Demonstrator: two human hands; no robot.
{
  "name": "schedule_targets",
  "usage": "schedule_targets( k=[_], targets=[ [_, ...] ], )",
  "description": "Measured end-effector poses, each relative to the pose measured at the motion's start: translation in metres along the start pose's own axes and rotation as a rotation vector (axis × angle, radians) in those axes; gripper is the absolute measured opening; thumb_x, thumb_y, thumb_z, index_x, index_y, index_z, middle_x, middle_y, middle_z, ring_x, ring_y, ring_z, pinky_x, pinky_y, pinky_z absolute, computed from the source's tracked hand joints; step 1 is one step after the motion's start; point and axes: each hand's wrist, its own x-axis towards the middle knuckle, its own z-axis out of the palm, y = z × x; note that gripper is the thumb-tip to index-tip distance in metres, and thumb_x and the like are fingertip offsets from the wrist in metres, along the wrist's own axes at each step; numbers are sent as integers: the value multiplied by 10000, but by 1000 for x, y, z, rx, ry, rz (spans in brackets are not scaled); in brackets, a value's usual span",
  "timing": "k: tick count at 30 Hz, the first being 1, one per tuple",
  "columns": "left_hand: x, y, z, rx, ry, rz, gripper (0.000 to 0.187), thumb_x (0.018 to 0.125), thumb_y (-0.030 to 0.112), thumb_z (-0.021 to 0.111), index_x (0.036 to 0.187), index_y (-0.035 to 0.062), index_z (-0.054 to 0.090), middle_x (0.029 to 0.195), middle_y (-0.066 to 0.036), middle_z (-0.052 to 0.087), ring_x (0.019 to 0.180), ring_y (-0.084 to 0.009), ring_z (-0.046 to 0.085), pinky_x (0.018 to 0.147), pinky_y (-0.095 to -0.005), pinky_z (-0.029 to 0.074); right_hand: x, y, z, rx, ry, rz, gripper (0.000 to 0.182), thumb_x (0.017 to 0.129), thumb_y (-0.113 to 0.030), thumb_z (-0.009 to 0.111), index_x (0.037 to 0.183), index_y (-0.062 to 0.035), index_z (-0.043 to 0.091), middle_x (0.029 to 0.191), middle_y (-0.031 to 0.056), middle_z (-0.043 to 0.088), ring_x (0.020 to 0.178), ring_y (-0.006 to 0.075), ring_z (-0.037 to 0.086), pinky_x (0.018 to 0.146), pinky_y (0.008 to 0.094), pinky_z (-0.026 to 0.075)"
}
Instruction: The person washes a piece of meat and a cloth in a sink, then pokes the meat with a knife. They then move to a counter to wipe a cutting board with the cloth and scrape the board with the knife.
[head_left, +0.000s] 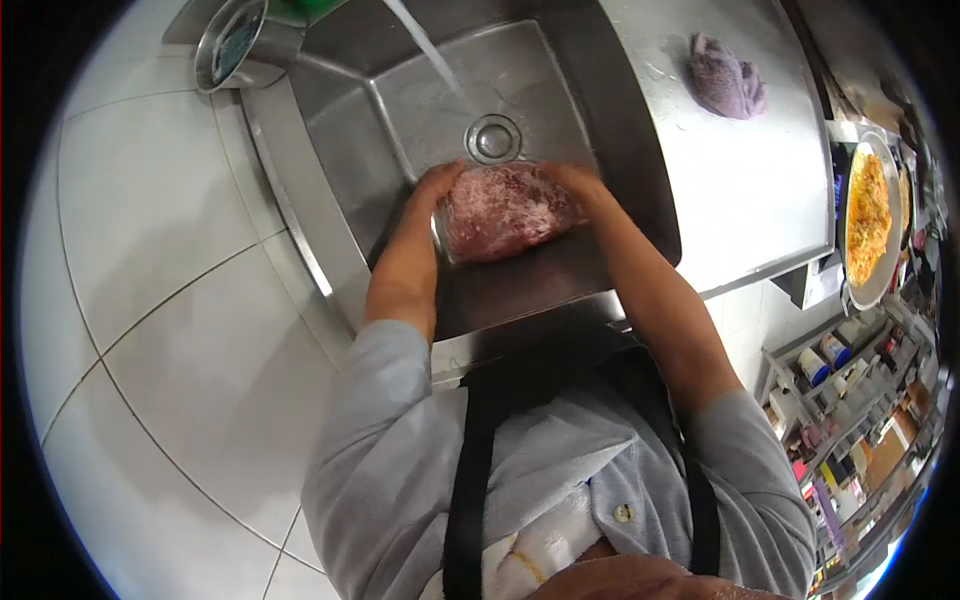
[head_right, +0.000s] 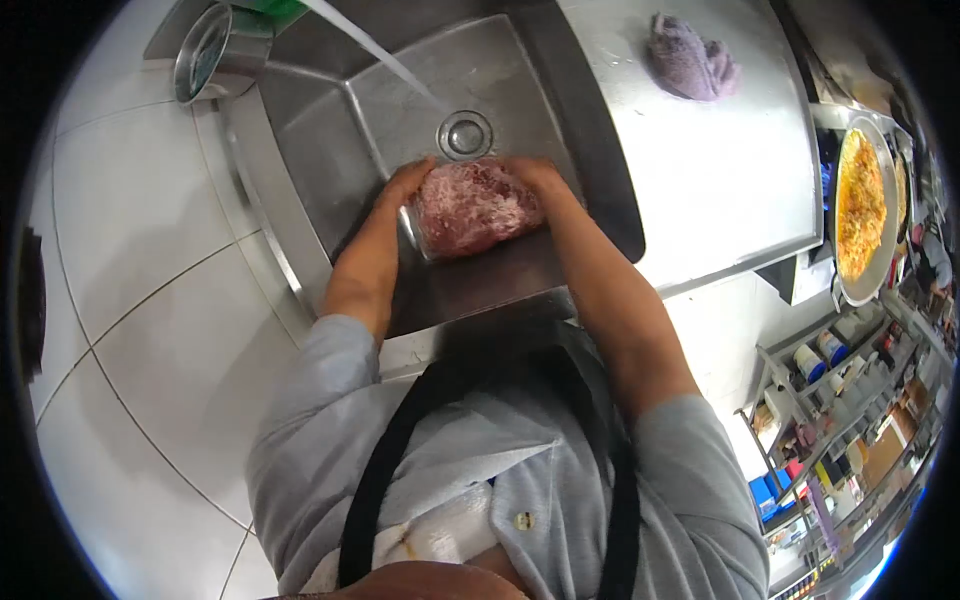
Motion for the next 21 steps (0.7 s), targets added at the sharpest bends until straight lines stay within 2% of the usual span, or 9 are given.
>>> schedule_targets(
  k=[2, 4, 8, 9, 13, 15, 16, 18, 21],
  targets=[
    [1, -10, -6, -130, -35, -37, 701, 876, 660, 548, 1117, 14, 674, 985, -132, 681, 810, -239, 634, 717, -402, 508, 34, 24, 14, 270, -16, 143, 733, 870, -555, 638, 1373, -41, 500, 1446, 193, 463, 1337, 341, 438, 1115, 494, 335],
    [-3, -17, -5, -60, -66, -282, 705, 861, 667, 567, 1069, 4, 682, 898, -105, 658, 762, -216, 610, 678, -400, 510, 44, 44, 26, 480, -6, 189, 756, 859, -573, 637, 1378, -41, 496, 1444, 192, 466, 1337, 342, 439, 1116, 496, 333],
    [-3, -17, -3, -512, -137, -121, 611, 850, 573, 649, 1141, 36, 658, 1043, -85, 678, 907, -228, 636, 812, -362, 519, 50, 64, 35, 774, -32, 203, 801, 839, -608, 634, 1388, -42, 490, 1441, 190, 472, 1338, 342, 440, 1117, 500, 329],
    [-3, -16, -2, -721, -263, -154, 569, 857, 503, 670, 1208, 56, 632, 1163, -90, 668, 1038, -241, 629, 930, -372, 494, 51, 64, 34, 827, -49, 204, 812, 834, -617, 633, 1390, -43, 488, 1440, 190, 474, 1338, 342, 440, 1117, 501, 329],
    [-48, 23, -19, -617, -453, -123, 642, 873, 548, 634, 1306, 78, 574, 1306, -85, 601, 1199, -227, 563, 1060, -413, 421, 48, 56, 37, 961, -110, 198, 857, 814, -652, 630, 1400, -44, 481, 1436, 188, 480, 1338, 342, 441, 1119, 505, 325],
    [-60, 43, -26, -379, -582, -90, 723, 875, 591, 622, 1376, 79, 527, 1403, -98, 530, 1282, -211, 505, 1090, -402, 395, 47, 52, 41, 1012, -133, 193, 880, 804, -670, 628, 1404, -45, 478, 1434, 187, 483, 1338, 342, 442, 1120, 507, 323],
    [-64, 49, -27, -373, -588, -90, 723, 875, 591, 622, 1376, 79, 527, 1403, -98, 530, 1282, -211, 505, 1090, -402, 395, 46, 51, 43, 1036, -141, 192, 891, 799, -678, 628, 1407, -45, 476, 1433, 187, 485, 1338, 342, 442, 1120, 508, 322],
    [-69, 55, -28, -42, -512, 157, 831, 866, 651, 596, 1440, 68, 450, 1471, -114, 458, 1343, -218, 442, 1113, -396, 364, 42, 49, 47, 1066, -153, 188, 913, 789, -696, 626, 1411, -45, 473, 1431, 186, 488, 1338, 342, 443, 1121, 510, 320],
    [-76, 64, -31, 34, -581, 155, 879, 854, 684, 582, 1436, 40, 443, 1460, -132, 466, 1348, -246, 433, 1128, -397, 337, 26, 40, 44, 1082, -174, 196, 947, 774, -723, 624, 1419, -46, 468, 1428, 185, 492, 1338, 342, 444, 1122, 513, 318]
  ],
)
